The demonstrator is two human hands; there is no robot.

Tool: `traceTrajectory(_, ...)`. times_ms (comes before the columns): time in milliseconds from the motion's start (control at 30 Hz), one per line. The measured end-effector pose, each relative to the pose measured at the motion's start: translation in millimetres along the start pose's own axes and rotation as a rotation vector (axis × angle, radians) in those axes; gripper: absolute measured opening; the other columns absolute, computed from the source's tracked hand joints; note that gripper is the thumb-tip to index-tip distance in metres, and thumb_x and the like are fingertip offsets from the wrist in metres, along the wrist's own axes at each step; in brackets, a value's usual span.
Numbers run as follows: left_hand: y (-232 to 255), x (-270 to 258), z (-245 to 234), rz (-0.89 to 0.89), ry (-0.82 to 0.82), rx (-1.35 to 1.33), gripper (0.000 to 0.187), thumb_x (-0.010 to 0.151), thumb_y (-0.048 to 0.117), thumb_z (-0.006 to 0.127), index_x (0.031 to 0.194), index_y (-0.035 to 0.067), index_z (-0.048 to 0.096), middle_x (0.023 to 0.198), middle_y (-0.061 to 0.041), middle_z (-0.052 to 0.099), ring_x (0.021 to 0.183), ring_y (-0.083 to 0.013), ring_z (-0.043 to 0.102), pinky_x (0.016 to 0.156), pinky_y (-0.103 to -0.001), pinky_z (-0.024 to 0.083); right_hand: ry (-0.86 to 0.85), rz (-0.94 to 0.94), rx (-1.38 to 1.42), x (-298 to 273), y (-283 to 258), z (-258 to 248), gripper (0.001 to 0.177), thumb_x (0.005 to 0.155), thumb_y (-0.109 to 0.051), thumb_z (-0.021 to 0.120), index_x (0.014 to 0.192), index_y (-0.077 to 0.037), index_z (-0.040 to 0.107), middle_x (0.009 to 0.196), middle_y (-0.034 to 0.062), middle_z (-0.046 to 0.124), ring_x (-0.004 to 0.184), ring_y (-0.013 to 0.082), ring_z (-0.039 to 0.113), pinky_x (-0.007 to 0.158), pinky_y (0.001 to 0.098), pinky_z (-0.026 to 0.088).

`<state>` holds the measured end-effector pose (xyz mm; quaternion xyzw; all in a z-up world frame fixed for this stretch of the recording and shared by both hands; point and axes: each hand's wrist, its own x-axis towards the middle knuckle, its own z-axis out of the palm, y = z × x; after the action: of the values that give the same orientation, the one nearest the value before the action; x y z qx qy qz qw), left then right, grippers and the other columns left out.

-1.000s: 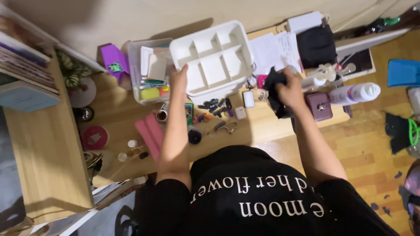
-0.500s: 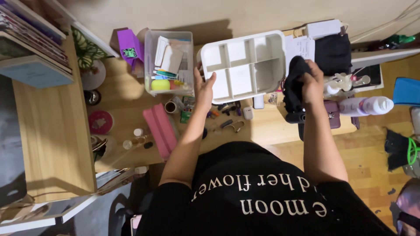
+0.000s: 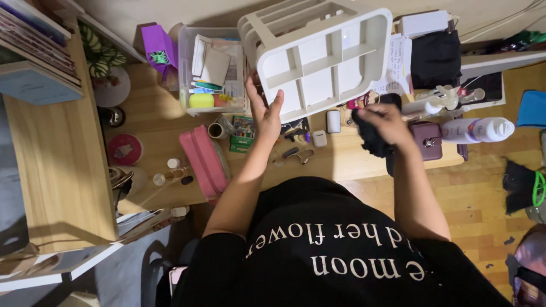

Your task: The person empties a white plastic organizer by removing small items such as clips, a tape roll, and a small pouch, then wipes the organizer's compartments and exterior with a black cloth. The person handles the organizer multiple times, turning it over to clean different sides.

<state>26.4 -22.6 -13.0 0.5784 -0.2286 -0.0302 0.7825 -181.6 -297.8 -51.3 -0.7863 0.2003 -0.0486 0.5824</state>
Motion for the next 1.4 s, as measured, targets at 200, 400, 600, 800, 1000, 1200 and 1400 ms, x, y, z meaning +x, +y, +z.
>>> traceTrajectory(200, -4, -4, 11, -0.039, -0.004, -0.072, 0.073, 0.102, 0.014, 0.070, 0.159, 0.005, 0.026, 0.145, -0.012, 0.049, 0.133, -0.0229, 0.050, 0.118, -0.039, 0.039, -0.098, 0.156, -0.523, -9, 74, 60, 0.028, 0.092, -0.032, 0.075, 0.103, -0.006, 0.078, 0.091, 0.0196, 0.076, 0.082, 0.0324, 0.074, 0.078, 0.0406, 0.056)
traceTrajectory(400, -1, -9, 21, -0.039, -0.012, -0.056, 0.070, 0.102, 0.011, 0.070, 0.158, 0.005, 0.028, 0.146, -0.012, 0.050, 0.134, -0.0228, 0.049, 0.119, -0.038, 0.038, 0.340, -0.335, -0.535, -19, 43, 67, 0.019, 0.088, -0.013, 0.075, 0.103, -0.003, 0.072, 0.100, 0.0157, 0.071, 0.088, 0.0319, 0.070, 0.077, 0.0404, 0.056)
traceTrajectory(600, 0, -16, 29, -0.042, 0.005, -0.039, 0.072, 0.101, 0.009, 0.070, 0.159, 0.005, 0.028, 0.145, -0.012, 0.050, 0.134, -0.0230, 0.049, 0.118, -0.038, 0.038, 0.558, -0.407, -0.430, -26, -65, 51, 0.017, 0.093, 0.001, 0.071, 0.110, -0.002, 0.068, 0.093, 0.0154, 0.063, 0.074, 0.0273, 0.064, 0.068, 0.0365, 0.052)
traceTrajectory(800, 9, -18, 30, -0.057, 0.003, 0.020, 0.070, 0.101, 0.012, 0.071, 0.158, 0.004, 0.030, 0.148, -0.013, 0.051, 0.137, -0.0236, 0.049, 0.120, -0.038, 0.038, 0.398, -0.287, -0.727, -18, -95, 22, 0.036, 0.091, -0.004, 0.064, 0.127, -0.005, 0.066, 0.092, 0.0190, 0.072, 0.075, 0.0374, 0.069, 0.065, 0.0473, 0.054)
traceTrajectory(1000, 17, -18, 29, -0.102, -0.029, 0.192, 0.070, 0.100, 0.014, 0.075, 0.156, 0.004, 0.034, 0.141, -0.012, 0.054, 0.125, -0.0215, 0.053, 0.109, -0.036, 0.045, 0.123, -0.247, -1.001, -7, -78, 10, 0.041, 0.091, -0.012, 0.060, 0.132, -0.008, 0.062, 0.080, 0.0197, 0.071, 0.072, 0.0396, 0.070, 0.064, 0.0519, 0.054)
traceTrajectory(1200, 12, -22, 27, -0.076, -0.023, 0.152, 0.069, 0.097, 0.007, 0.075, 0.155, 0.006, 0.037, 0.136, -0.011, 0.057, 0.119, -0.0203, 0.057, 0.103, -0.035, 0.050, -0.086, -0.196, -1.084, -2, -70, 3, 0.043, 0.093, -0.015, 0.056, 0.136, -0.011, 0.059, 0.078, 0.0209, 0.072, 0.073, 0.0402, 0.070, 0.068, 0.0526, 0.055)
traceTrajectory(1400, 8, -26, 25, -0.060, -0.030, 0.164, 0.069, 0.097, 0.007, 0.077, 0.154, 0.005, 0.038, 0.139, -0.011, 0.059, 0.120, -0.0209, 0.058, 0.105, -0.035, 0.051, -0.227, -0.189, -1.080, 12, -65, 1, 0.044, 0.094, -0.014, 0.052, 0.138, -0.013, 0.057, 0.087, 0.0243, 0.072, 0.080, 0.0425, 0.071, 0.073, 0.0527, 0.055)
